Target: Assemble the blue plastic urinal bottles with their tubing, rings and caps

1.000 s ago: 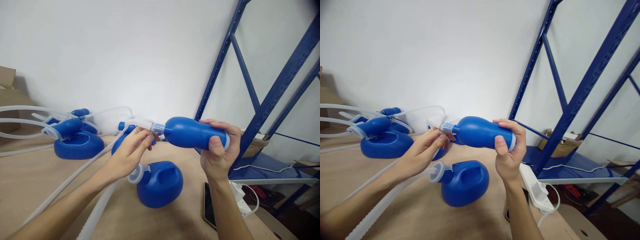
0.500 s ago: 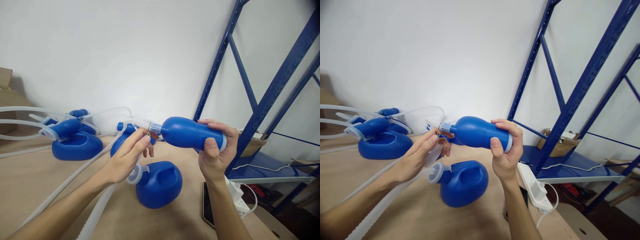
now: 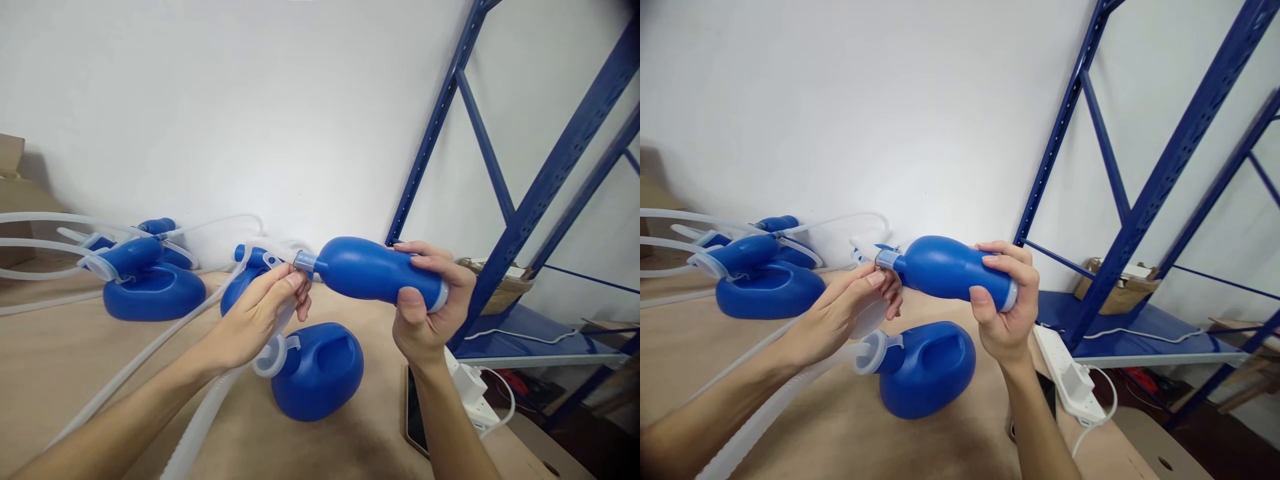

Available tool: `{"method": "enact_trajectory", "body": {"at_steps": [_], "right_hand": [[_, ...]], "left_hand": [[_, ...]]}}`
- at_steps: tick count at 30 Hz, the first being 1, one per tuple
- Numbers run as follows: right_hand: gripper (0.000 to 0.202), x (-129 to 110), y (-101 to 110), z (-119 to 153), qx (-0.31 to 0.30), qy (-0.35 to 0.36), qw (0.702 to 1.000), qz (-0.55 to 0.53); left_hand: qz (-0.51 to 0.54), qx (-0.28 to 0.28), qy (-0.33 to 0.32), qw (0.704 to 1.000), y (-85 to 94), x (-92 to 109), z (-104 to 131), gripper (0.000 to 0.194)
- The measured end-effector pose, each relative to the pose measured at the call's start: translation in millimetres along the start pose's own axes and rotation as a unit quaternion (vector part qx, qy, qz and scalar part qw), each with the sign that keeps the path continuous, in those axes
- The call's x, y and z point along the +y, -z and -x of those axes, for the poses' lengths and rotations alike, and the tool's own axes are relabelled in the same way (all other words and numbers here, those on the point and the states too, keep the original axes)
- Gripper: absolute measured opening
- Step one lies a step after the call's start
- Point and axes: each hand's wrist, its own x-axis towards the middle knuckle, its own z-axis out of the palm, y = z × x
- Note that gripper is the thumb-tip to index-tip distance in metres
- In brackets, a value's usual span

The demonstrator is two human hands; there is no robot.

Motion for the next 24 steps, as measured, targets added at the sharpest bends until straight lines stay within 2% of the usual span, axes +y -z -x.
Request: {"method": "enact_trajectory", "body": {"at_steps": [5, 12, 18, 21, 24], "right_hand": [[0.029, 3.0, 2.6, 1.6, -0.022, 0.027, 0.999, -0.007], [0.029, -0.6, 4.0, 0.0, -0.045, 0.096, 0.994, 0.031], [0.022, -6.6, 1.5, -1.1, -0.084, 0.126, 0.987, 0.054], [0.020, -5.6, 0.7, 0.0, -0.063, 0.143, 0.986, 0.058], [0.020, -2.0, 1.5, 2.6, -0.050, 0.121, 0.990, 0.054]], "left_hand": [[0.012, 0.000, 0.004, 1.000, 2.3, -0.7, -1.8, 0.036], [0.012, 0.030, -0.006, 0.999, 5.5, 1.3, -2.3, 0.037], [0.058, 0.012, 0.027, 0.998, 0.1, 1.2, -2.7, 0.038], [0.073, 0.035, 0.026, 0.996, 0.4, 0.8, -3.9, 0.040], [0.047, 0.036, 0.017, 0.998, 3.8, 0.6, -4.4, 0.040]]}}
